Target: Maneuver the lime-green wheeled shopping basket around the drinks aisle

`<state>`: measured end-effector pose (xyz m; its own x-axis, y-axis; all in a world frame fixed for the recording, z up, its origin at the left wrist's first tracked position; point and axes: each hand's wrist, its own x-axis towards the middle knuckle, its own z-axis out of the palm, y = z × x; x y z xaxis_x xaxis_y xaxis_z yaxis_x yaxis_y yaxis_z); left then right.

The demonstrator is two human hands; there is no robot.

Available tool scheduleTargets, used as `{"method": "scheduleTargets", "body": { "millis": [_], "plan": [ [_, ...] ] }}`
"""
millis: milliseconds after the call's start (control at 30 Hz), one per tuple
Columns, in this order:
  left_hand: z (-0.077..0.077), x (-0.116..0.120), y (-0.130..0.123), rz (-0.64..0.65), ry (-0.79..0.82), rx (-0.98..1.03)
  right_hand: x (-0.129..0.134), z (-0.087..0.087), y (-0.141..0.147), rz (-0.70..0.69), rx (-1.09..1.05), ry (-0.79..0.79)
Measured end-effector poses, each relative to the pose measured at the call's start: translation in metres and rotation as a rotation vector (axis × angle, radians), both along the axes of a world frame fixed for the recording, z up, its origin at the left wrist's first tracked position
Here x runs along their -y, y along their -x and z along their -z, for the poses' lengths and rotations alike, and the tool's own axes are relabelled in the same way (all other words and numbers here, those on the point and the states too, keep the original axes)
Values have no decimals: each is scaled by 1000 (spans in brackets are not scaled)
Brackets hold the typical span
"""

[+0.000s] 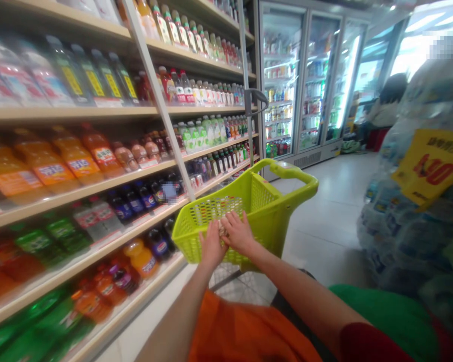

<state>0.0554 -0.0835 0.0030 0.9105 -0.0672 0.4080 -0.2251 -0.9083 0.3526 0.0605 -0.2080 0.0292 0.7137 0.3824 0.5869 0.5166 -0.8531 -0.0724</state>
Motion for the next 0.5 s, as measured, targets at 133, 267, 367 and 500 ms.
{"method": "scheduleTargets", "body": {
  "millis": [133, 267, 367, 500],
  "plan": [
    [-6, -7, 10, 5, -134, -58, -12, 4, -11, 32, 49, 28],
    [-9, -8, 12, 0, -220, -67, 9, 6, -16, 18, 117, 72],
    [-8, -6, 13, -30, -257, -62, 41, 5, -13, 19, 147, 64],
    [-6, 1, 13, -68, -273, -40, 62, 0, -3, 27, 143, 62]
  ]
}}
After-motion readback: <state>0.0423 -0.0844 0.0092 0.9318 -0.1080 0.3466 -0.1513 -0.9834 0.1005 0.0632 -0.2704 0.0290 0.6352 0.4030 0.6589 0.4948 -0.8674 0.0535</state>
